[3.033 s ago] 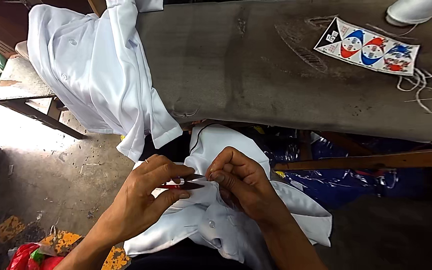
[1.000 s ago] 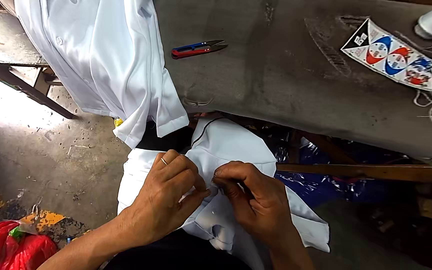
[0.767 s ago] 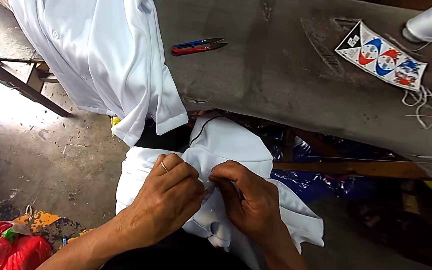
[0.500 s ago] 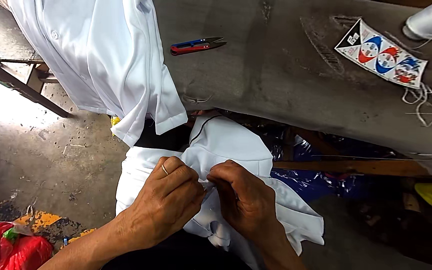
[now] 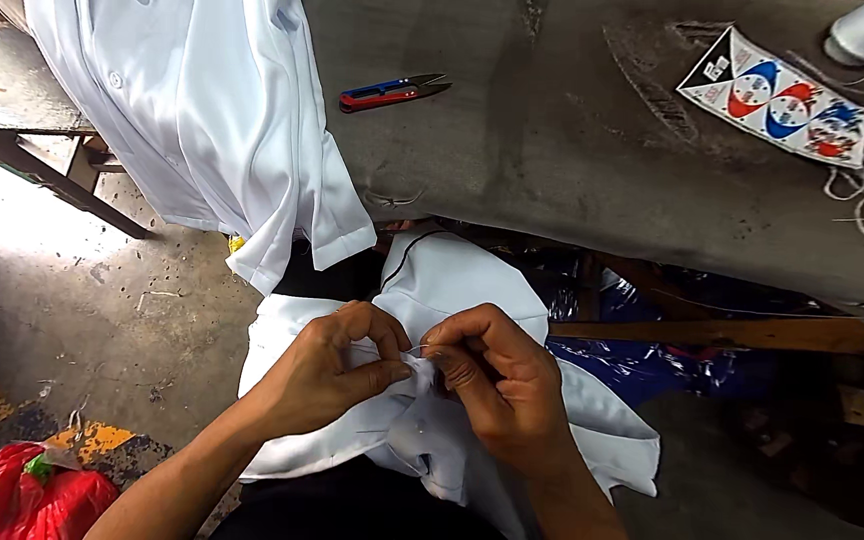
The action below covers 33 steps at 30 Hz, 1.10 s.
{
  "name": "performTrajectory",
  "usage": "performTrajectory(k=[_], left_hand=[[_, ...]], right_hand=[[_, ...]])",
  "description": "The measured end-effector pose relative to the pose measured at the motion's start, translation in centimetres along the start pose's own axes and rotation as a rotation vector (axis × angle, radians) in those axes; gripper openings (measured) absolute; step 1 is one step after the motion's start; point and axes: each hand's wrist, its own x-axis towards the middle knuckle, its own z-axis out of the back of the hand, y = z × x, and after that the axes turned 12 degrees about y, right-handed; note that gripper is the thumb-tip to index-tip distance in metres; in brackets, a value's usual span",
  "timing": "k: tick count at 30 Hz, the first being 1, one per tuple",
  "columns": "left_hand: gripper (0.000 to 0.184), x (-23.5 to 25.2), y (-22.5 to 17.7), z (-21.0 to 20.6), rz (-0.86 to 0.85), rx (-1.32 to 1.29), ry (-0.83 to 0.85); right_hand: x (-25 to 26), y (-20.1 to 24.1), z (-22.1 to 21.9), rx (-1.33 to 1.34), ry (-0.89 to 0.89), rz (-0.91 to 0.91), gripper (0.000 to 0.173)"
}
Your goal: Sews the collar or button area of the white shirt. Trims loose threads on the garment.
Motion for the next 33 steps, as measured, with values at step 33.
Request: performTrajectory(k=[33], left_hand=[[0.016, -0.2, -1.1, -0.5, -0.061, 0.324, -0.127]], right_hand=[[-0.6, 0.2, 0.2, -0.264, 0.002, 0.124, 0.014]])
